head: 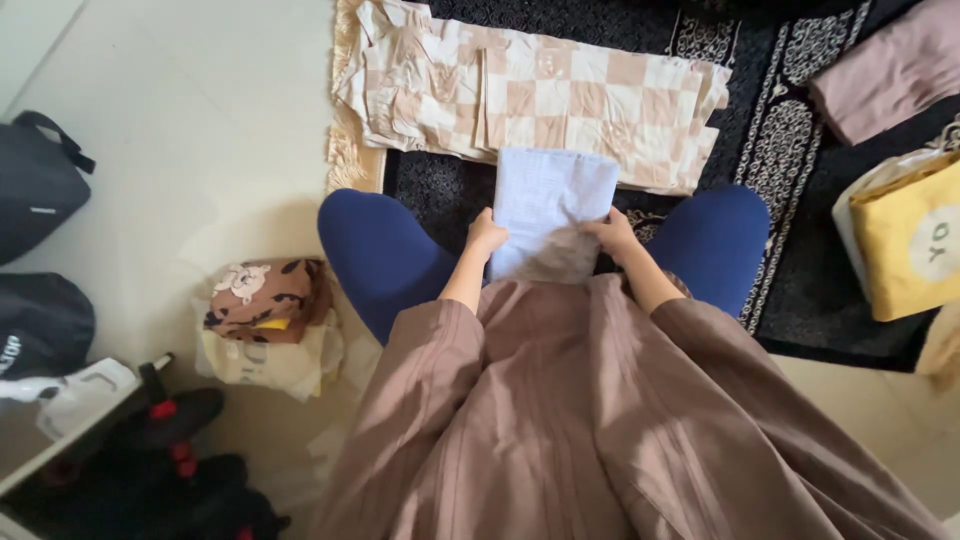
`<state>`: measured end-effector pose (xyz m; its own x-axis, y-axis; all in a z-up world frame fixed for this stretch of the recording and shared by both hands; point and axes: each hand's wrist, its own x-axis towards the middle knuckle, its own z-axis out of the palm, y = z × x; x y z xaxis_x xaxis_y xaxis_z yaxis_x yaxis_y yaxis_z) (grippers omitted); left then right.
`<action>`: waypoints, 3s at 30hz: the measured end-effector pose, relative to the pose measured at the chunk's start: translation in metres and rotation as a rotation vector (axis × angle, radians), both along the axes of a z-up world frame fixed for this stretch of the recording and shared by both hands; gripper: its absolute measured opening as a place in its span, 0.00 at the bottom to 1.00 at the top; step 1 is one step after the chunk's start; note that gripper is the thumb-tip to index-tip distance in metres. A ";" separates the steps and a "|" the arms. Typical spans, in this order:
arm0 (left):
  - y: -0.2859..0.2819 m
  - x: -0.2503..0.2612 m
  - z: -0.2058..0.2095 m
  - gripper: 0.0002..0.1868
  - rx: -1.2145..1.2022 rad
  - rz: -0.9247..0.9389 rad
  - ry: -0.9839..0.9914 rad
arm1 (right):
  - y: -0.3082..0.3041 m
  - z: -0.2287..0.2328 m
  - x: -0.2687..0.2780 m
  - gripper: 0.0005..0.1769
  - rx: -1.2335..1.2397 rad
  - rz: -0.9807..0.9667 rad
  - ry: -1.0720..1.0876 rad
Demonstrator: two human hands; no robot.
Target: The recorder folds several pieces of clothing and places them into a black duffel bag.
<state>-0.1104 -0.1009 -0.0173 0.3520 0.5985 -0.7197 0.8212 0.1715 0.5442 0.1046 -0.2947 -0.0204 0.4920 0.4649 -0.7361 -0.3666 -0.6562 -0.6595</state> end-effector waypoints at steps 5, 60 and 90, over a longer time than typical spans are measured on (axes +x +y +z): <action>0.024 0.011 -0.012 0.28 -0.109 -0.307 0.177 | 0.000 -0.017 0.004 0.30 -0.419 0.184 -0.030; 0.089 0.033 -0.069 0.35 0.261 0.380 -0.055 | 0.127 0.046 0.024 0.30 0.131 0.397 -0.816; 0.182 0.066 0.055 0.25 0.788 -0.375 -0.620 | 0.274 0.017 0.024 0.56 0.522 -0.352 0.762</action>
<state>-0.0442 0.0809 0.0375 0.7814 0.5943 0.1902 0.2909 -0.6166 0.7315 0.1283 -0.0202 -0.0032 0.1440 0.7397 -0.6574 -0.9318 -0.1222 -0.3417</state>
